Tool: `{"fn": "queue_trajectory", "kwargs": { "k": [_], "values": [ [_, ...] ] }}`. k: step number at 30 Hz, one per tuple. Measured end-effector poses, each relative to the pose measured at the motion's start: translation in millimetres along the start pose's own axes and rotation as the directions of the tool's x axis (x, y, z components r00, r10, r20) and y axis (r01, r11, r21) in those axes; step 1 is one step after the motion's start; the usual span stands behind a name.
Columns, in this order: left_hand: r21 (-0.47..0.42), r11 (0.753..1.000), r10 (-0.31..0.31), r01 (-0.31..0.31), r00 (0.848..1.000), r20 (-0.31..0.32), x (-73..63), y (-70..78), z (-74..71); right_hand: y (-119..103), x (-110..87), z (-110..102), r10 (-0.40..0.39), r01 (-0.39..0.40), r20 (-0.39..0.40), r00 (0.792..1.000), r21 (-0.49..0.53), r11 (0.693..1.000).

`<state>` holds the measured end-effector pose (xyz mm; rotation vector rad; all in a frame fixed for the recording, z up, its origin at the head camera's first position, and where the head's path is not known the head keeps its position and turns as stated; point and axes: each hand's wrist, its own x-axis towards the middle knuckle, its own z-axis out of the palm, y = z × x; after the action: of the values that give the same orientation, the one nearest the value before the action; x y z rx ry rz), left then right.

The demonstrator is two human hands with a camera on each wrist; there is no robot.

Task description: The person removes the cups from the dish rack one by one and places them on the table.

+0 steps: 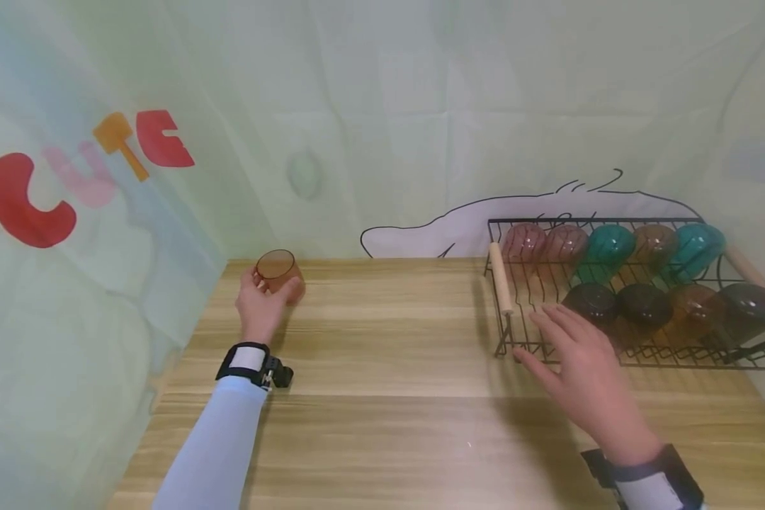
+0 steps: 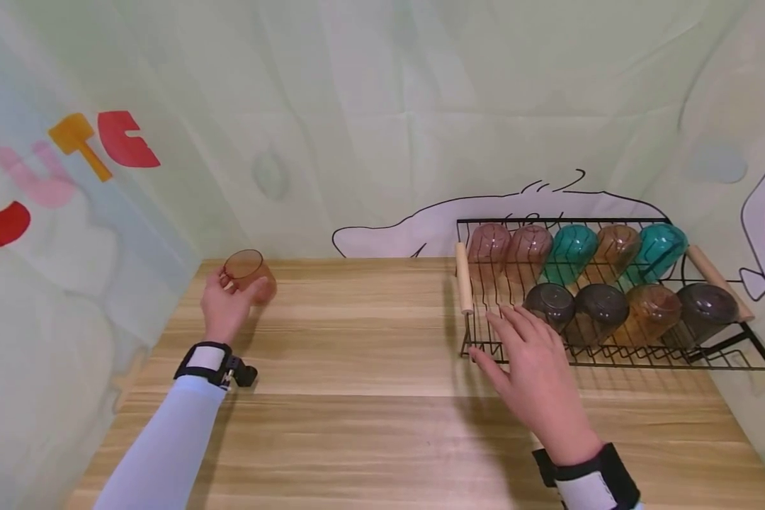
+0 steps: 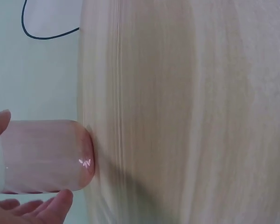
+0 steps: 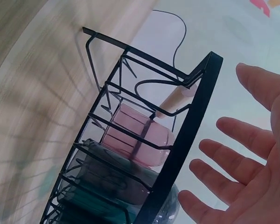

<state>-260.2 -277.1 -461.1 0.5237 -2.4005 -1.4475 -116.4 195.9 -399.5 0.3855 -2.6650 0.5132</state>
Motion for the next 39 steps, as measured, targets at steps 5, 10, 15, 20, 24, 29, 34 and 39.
{"fn": "queue_trajectory", "kwargs": {
  "k": [5, 10, 15, 20, 24, 29, 34, 39],
  "values": [
    [0.085, 0.995, 0.049, -0.048, 0.999, -0.011, -7.7, 9.8, -4.2, 0.5, 1.6, -3.3, -0.019, 0.019, -0.027, 0.999, 0.003, 1.0],
    [0.094, 0.983, 0.166, -0.161, 0.985, -0.052, -22.1, 28.7, -7.1, 0.5, 7.0, -12.0, -0.043, 0.043, -0.056, 0.997, -0.005, 0.999],
    [0.143, 0.939, 0.32, -0.311, 0.947, -0.037, -47.4, 50.3, -7.9, 1.6, 14.7, -27.3, -0.048, 0.046, -0.064, 0.997, -0.019, 0.999],
    [0.183, 0.875, 0.45, -0.447, 0.893, 0.028, -81.3, 68.5, -5.9, 7.6, 21.3, -43.9, 0.009, -0.009, -0.002, 1.0, -0.052, 0.999],
    [0.191, 0.835, 0.511, -0.515, 0.856, 0.076, -110.1, 78.6, -2.4, 17.1, 25.7, -52.6, 0.079, -0.074, 0.073, 0.994, -0.073, 0.995],
    [0.214, 0.818, 0.51, -0.534, 0.845, 0.16, -141.4, 83.1, 9.5, 30.1, 29.4, -55.7, 0.1, -0.088, 0.122, 0.987, -0.095, 0.992],
    [0.236, 0.805, 0.48, -0.545, 0.831, 0.281, -168.3, 80.6, 20.3, 38.1, 37.4, -56.7, 0.101, -0.078, 0.2, 0.975, -0.116, 0.99],
    [0.284, 0.741, 0.488, -0.608, 0.779, 0.393, -189.4, 76.4, 29.3, 43.5, 44.8, -59.1, 0.118, -0.082, 0.271, 0.955, -0.142, 0.986]
  ]
}}
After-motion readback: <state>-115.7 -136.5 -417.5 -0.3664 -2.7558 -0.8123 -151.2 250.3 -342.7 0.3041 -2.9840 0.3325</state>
